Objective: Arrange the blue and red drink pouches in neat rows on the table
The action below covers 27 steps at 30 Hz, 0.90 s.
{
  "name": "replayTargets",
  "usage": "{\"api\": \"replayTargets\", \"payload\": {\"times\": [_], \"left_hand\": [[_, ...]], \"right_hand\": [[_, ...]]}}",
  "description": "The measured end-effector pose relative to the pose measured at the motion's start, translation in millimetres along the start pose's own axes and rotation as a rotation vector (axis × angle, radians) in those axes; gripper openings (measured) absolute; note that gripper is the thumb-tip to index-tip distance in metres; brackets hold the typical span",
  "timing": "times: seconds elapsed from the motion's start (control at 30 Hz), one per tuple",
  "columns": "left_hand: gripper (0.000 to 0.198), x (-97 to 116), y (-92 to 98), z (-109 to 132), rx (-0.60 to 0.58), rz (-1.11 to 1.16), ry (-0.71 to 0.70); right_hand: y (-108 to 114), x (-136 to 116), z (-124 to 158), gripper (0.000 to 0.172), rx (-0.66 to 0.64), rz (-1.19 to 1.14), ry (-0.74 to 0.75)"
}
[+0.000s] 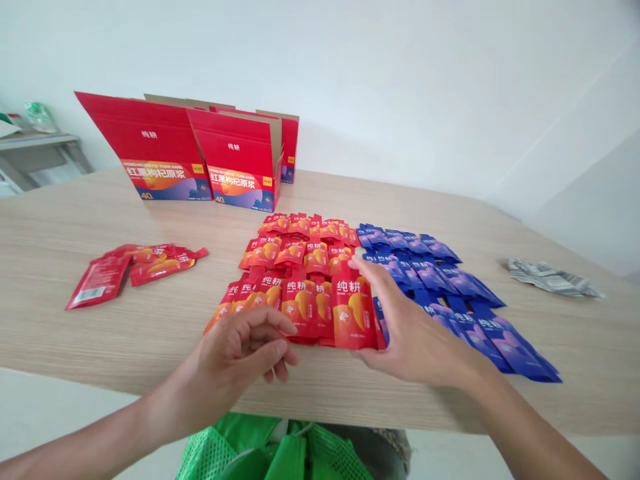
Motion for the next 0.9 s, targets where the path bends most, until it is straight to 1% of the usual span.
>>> {"api": "replayTargets", "payload": {"times": [0.1, 0.17, 0.23, 0.3, 0.37, 0.5, 0.53, 0.6, 0.67, 0.73, 0.8, 0.87, 0.9], "left_hand": [[0.038, 11, 19.2, -6, 0.078, -0.091, -0.080], [0.034, 18, 35.6, -10, 0.147, -0.149, -0.118], [0.033, 26, 55.6, -16, 0.242, -0.216, -0.157], [0.034, 36, 79.0, -24, 0.365, -0.279, -0.198], [0.032, 47, 104.5, -33, 0.521, -0.286, -0.218], [0.012, 67, 153.6, -51, 0.829, -0.222, -0.185], [0.009, 71, 164.6, -55, 0.886, -0.226, -0.185], [0.009, 75, 184.8, -60, 0.973, -0.258, -0.192], [0.012, 72, 202.5, -63, 1.003, -0.315, -0.173], [0.016, 63, 216.7, -67, 0.974, -0.422, -0.135], [0.025, 52, 226.3, -71, 0.900, -0.671, -0.108], [0.036, 41, 230.7, -77, 0.816, -0.947, -0.102], [0.040, 36, 231.1, -81, 0.775, -1.046, -0.105]], "right_hand": [[-7, 21, -14, 0.125, -0.079, -0.008, 0.001], [-12, 28, -17, 0.123, -0.105, -0.015, 0.019], [-17, 32, -18, 0.122, -0.110, -0.012, 0.037], [-20, 35, -16, 0.123, -0.114, -0.005, 0.036], [-21, 38, -15, 0.126, -0.127, -0.008, 0.032], [-23, 40, -15, 0.127, -0.163, -0.024, 0.057], [-23, 40, -15, 0.127, -0.171, -0.026, 0.061], [-24, 41, -14, 0.126, -0.179, -0.030, 0.055], [-26, 43, -12, 0.125, -0.174, -0.031, 0.035], [-27, 45, -10, 0.124, -0.175, -0.024, 0.015], [-29, 47, -8, 0.125, -0.191, -0.012, -0.017], [-31, 49, -8, 0.128, -0.222, -0.001, -0.065], [-32, 50, -8, 0.129, -0.239, 0.003, -0.089]]}}
Point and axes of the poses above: each hand's wrist, its own z-axis away from the middle knuckle, its own y-axis out of the back of the hand, x = y × z, the point moved 1 cm from there along -z, towards the middle knuckle, and after that the axes turned 12 degrees about x, right-handed, at the moved point
